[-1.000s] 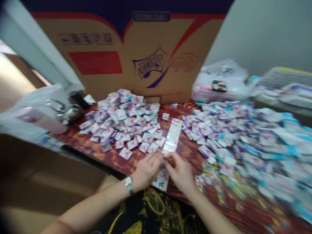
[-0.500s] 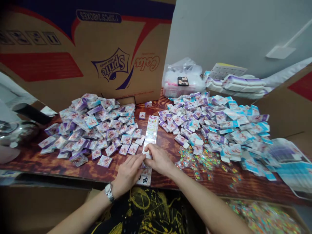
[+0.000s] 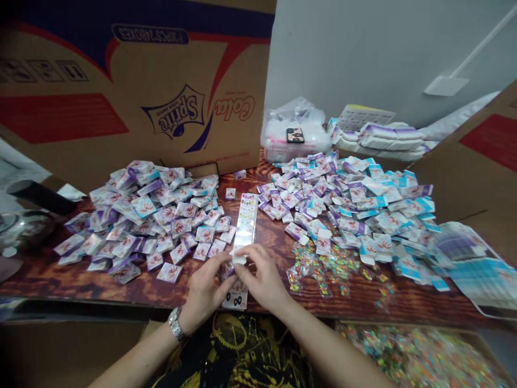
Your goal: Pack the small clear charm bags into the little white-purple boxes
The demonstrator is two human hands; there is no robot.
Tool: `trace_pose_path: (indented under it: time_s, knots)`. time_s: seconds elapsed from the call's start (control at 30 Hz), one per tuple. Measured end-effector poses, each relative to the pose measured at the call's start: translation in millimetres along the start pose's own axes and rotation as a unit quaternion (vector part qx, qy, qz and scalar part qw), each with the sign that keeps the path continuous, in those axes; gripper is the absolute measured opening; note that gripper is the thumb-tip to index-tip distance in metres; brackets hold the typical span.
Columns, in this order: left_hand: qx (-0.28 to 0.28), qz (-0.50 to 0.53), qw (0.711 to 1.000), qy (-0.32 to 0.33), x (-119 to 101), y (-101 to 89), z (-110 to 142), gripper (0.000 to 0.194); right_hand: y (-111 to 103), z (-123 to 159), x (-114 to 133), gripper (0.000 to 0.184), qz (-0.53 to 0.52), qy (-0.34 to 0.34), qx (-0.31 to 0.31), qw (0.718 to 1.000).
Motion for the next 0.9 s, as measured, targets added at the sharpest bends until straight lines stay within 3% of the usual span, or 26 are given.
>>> trace_pose_path:
  time_s: [0.07, 0.13, 0.27, 0.33, 0.6, 0.73, 0.9]
  knots:
    - [-0.003, -0.019, 1.000, 0.024, -1, -0.9, 1, 0.031, 6, -1, -1, 0.031, -0.085, 0.058, 0.002, 0.995]
    - [0.007, -0.037, 0.999, 0.036, -2, -2.0, 2, 0.033, 7, -1, 3, 0.028, -0.104, 0.074, -0.007, 0.992]
    - [0.026, -0.060, 0.997, 0.035, -1, -2.9, 3, 0.041, 1, 3, 16, 0.018, -0.024, 0.004, -0.034, 0.999]
    - [0.025, -0.065, 0.997, 0.032, -1, -2.1, 4, 0.043, -1, 3, 19, 0.019, -0.030, 0.000, -0.027, 0.999]
    - [0.008, -0.067, 0.998, 0.001, 4, 4.0, 7, 0.059, 9, -1, 10, 0.011, -0.113, 0.133, -0.034, 0.984]
    - [0.024, -0.104, 0.994, 0.020, 3, 6.8, 7, 0.060, 7, -1, 17, 0.010, -0.028, 0.103, -0.076, 0.991]
    - [0.019, -0.222, 0.975, 0.025, 0, 13.7, 4, 0.066, 11, 9, 26, 0.022, 0.021, 0.043, -0.095, 0.994]
Point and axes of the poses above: each hand's wrist, its own z-axis away from the middle knuckle, its own y-axis out of the palm, x = y × z, the point moved 2 cm from there along -z, towards the middle knuckle, and after that the axes turned 15 degrees about z, right-handed, at the moved point
